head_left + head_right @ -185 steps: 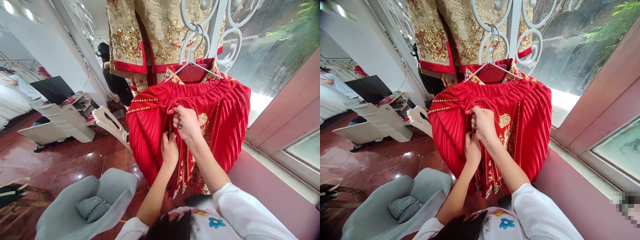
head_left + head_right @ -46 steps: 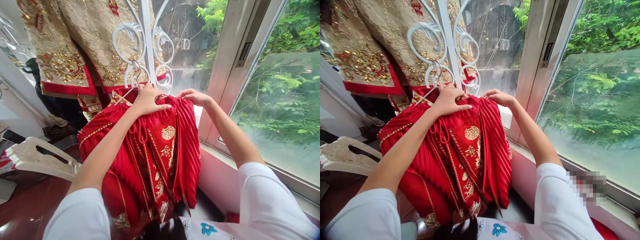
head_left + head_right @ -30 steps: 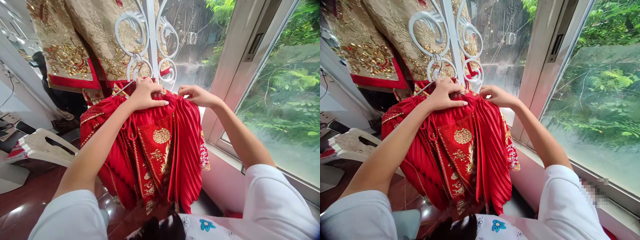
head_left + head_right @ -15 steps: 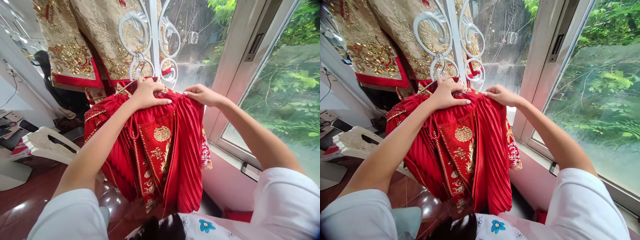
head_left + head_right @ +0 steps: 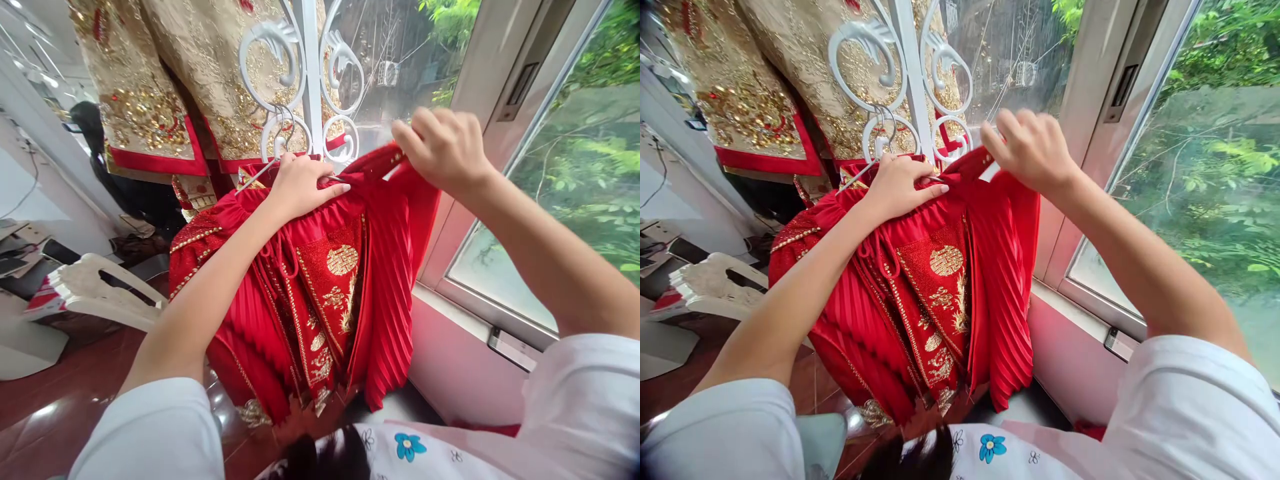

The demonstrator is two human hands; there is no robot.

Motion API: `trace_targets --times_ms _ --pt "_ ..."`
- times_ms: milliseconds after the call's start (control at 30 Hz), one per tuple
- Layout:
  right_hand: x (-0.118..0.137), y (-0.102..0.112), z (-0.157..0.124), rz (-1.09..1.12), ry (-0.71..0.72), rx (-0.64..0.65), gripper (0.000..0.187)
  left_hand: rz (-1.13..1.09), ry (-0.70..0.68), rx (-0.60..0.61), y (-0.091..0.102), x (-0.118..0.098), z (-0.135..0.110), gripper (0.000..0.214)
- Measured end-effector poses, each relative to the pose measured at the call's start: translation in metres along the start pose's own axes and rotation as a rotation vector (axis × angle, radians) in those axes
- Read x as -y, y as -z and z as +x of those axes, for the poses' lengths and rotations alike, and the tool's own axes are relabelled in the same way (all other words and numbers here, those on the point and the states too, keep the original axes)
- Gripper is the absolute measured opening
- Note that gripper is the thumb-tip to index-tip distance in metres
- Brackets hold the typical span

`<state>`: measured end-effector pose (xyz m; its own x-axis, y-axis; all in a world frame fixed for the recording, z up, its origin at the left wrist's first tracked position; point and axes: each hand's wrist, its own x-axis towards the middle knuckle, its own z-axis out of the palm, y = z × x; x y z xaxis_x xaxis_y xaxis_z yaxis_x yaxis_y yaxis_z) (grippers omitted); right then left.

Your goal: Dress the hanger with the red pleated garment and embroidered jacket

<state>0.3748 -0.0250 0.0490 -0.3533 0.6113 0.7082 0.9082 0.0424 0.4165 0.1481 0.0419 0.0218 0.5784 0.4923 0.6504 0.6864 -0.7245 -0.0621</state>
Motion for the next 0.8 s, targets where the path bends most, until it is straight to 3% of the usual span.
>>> trace_targets --times_ms 133,233,367,500,633,800 --pt "0.023 -0.031 -0.058 -0.060 -0.111 0.127 0.036 0.008 0.031 0.000 -0.009 0.002 0.003 0.035" --pt "0.024 -0.062 -0.076 -0.008 -0.097 0.196 0.039 0.012 0.063 -0.013 -0.015 0.003 0.006 0.033" --pt "0.010 -0.099 -0.078 0.024 -0.235 0.046 0.041 -0.020 0.046 -0.035 -0.017 0.004 0.006 0.031" --pt "0.024 -0.125 -0.103 0.166 -0.140 -0.004 0.047 -0.017 0.061 -0.030 -0.019 0.007 0.005 0.029" --pt "0.042 -0.129 -0.121 0.366 -0.097 -0.061 0.050 0.006 0.065 -0.029 -0.023 0.009 0.005 0.030" --pt "0.045 -0.114 -0.080 0.670 -0.082 -0.312 0.055 0.009 0.071 -0.022 -0.024 0.007 0.005 0.028"
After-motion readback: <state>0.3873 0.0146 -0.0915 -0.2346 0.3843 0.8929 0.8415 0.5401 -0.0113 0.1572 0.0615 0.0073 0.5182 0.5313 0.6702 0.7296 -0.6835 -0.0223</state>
